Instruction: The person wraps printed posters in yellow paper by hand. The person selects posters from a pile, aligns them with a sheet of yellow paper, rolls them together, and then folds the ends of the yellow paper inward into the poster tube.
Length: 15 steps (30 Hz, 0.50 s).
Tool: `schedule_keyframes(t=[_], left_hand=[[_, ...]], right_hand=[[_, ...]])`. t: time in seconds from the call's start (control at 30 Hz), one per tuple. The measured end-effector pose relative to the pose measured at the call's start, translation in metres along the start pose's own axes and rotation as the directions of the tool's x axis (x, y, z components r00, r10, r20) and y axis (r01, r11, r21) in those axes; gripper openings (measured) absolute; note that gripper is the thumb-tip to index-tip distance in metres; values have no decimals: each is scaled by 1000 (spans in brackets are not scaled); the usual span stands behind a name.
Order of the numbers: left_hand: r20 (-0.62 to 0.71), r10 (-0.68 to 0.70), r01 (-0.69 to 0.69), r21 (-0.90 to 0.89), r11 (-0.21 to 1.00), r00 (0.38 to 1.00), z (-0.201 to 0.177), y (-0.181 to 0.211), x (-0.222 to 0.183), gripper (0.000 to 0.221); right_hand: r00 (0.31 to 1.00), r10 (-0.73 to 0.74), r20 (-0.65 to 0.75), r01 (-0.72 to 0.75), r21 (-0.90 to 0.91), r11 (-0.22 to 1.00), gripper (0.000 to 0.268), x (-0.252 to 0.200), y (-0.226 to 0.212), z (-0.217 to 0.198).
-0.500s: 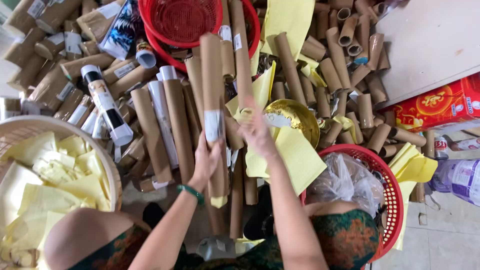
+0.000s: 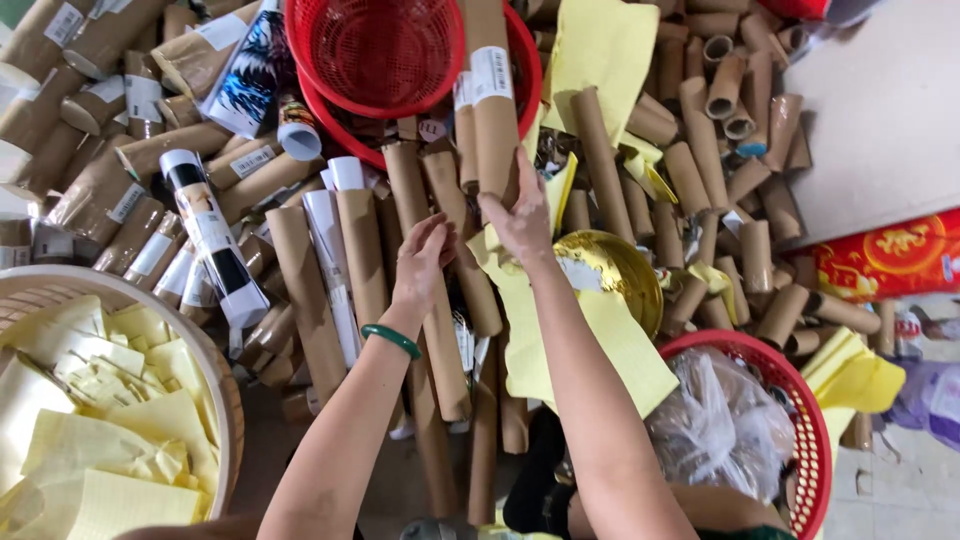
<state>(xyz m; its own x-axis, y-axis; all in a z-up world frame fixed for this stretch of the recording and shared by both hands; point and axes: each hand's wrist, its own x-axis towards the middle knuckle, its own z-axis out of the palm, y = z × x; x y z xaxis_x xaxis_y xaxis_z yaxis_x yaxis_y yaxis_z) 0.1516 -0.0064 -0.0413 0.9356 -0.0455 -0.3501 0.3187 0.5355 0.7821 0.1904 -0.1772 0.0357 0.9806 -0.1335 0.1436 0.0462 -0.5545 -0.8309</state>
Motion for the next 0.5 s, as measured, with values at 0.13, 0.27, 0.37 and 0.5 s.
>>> schedule_keyframes(t=[0.13,0.27,0.37,0.5], left_hand=[[-78,57,-60,-36,998,995,-37,-7,55,32],[-66,99,-105,-97,990,993,-27,15,103,30],[-23,17,-22,-228,973,1000,-15,22,153,36],[74,-42,72,-456,887,996,-34,-29,266,47]], right_hand=[[999,43,-7,-43,-314,949,94,29,47,35],[981,131,144,-44,-491,870,101,31,40,36],[930,138,342,30,-444,895,108,31,17,13],[839,79,539,101,-296,950,94,37,17,-12]])
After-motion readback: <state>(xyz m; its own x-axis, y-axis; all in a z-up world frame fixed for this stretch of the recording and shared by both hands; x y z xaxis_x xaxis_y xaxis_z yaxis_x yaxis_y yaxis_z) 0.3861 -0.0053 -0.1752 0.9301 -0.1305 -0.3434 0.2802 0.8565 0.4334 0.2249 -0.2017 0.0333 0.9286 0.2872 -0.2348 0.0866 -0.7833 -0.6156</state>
